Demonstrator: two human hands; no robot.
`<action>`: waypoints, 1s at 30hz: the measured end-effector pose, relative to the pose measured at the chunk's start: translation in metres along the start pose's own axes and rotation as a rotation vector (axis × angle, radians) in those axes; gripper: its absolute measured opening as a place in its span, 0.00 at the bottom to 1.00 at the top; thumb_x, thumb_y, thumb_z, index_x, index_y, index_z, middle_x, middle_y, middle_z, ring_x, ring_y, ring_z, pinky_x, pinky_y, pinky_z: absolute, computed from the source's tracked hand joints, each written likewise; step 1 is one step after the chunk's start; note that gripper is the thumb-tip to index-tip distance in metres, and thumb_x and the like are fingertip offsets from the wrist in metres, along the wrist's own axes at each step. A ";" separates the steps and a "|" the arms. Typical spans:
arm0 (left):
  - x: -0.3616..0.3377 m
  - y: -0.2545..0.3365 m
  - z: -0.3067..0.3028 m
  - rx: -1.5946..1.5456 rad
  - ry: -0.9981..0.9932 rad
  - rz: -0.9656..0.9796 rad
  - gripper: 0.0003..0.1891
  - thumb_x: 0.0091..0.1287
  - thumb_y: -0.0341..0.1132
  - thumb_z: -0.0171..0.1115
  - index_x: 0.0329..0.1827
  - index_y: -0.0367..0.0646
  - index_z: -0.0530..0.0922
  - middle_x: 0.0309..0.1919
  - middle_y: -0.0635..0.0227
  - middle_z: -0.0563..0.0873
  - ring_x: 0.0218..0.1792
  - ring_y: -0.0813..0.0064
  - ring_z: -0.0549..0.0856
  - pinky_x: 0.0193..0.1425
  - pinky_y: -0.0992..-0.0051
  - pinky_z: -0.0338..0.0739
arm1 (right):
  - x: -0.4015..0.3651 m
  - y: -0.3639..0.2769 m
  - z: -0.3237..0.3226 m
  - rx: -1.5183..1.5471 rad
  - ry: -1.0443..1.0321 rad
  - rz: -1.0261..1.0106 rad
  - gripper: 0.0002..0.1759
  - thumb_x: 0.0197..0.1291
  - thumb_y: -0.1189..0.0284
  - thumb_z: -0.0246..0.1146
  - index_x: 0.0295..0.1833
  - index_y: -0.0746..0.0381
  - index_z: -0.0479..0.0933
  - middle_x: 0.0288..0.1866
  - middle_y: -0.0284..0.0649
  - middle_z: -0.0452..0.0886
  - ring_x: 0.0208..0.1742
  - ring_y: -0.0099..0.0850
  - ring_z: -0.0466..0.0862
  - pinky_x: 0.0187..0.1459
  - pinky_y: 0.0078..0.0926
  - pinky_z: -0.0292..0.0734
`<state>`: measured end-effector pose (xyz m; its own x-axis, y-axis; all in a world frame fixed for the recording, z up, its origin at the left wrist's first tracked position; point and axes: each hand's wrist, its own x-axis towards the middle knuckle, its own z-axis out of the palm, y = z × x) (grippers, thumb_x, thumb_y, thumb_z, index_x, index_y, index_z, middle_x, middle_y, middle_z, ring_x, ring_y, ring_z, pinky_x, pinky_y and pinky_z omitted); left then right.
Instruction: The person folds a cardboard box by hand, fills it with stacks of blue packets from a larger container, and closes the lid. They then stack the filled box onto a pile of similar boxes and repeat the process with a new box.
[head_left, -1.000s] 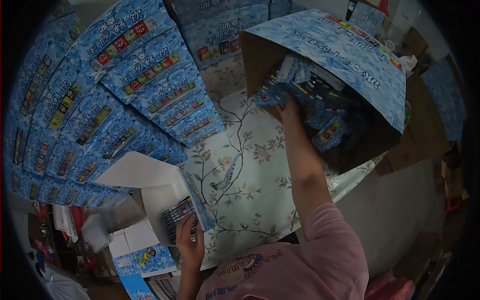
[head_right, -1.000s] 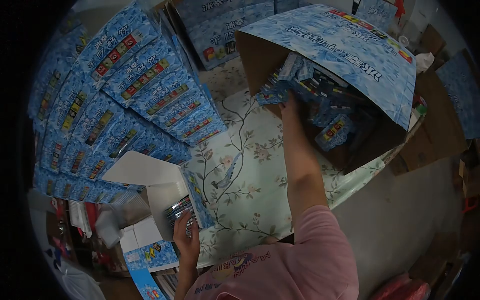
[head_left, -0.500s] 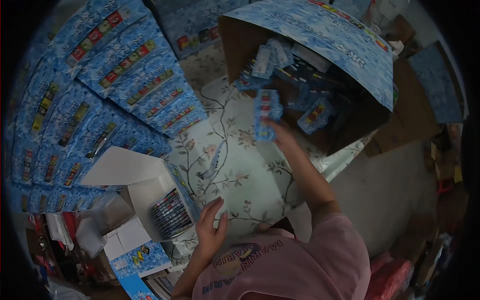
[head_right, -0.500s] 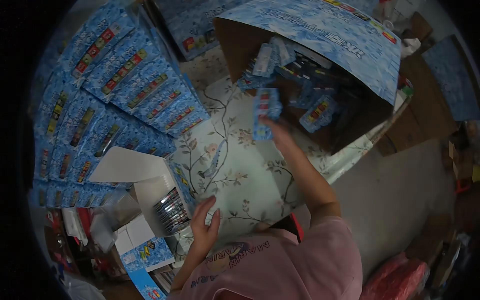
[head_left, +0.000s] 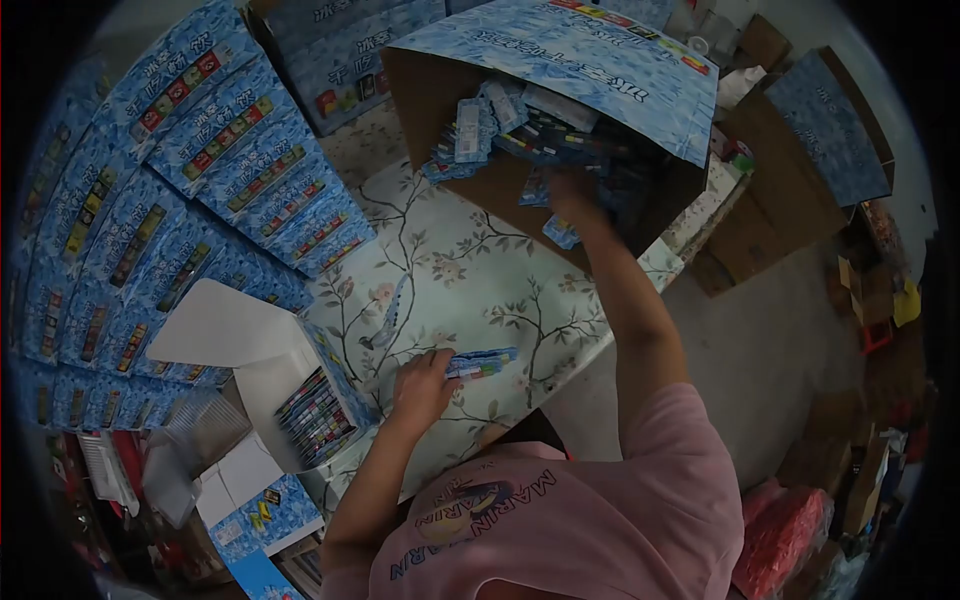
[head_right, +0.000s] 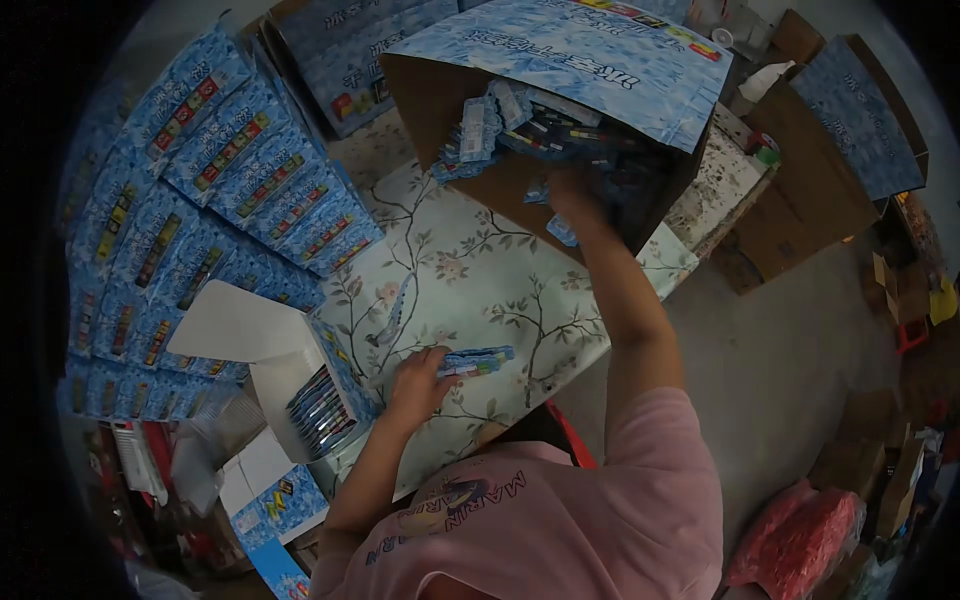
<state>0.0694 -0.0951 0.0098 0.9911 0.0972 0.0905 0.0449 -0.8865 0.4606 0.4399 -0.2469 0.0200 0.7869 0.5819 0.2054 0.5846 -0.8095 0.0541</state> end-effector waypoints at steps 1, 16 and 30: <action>-0.003 0.004 -0.004 -0.005 0.003 0.013 0.25 0.50 0.36 0.69 0.51 0.44 0.71 0.37 0.59 0.81 0.38 0.57 0.81 0.40 0.62 0.74 | 0.009 0.009 0.013 -0.073 0.001 0.032 0.28 0.48 0.65 0.64 0.57 0.55 0.71 0.52 0.48 0.76 0.56 0.45 0.74 0.54 0.45 0.69; -0.023 -0.008 -0.018 -0.164 0.047 -0.301 0.23 0.55 0.35 0.66 0.54 0.44 0.72 0.32 0.51 0.83 0.33 0.49 0.82 0.35 0.57 0.76 | -0.092 -0.067 -0.011 -0.008 -0.181 -0.248 0.28 0.49 0.54 0.64 0.56 0.53 0.74 0.61 0.46 0.69 0.58 0.48 0.71 0.55 0.48 0.68; -0.046 -0.005 -0.013 -0.074 0.109 -0.225 0.20 0.56 0.35 0.64 0.52 0.46 0.71 0.33 0.54 0.82 0.32 0.52 0.82 0.34 0.58 0.75 | 0.041 -0.142 0.044 0.339 -0.346 -0.306 0.31 0.53 0.72 0.56 0.66 0.55 0.63 0.65 0.47 0.66 0.64 0.48 0.67 0.62 0.39 0.65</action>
<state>0.0221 -0.0895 0.0144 0.9375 0.3405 0.0714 0.2499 -0.8018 0.5429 0.3979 -0.1041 -0.0218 0.5572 0.8236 -0.1055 0.7817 -0.5632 -0.2679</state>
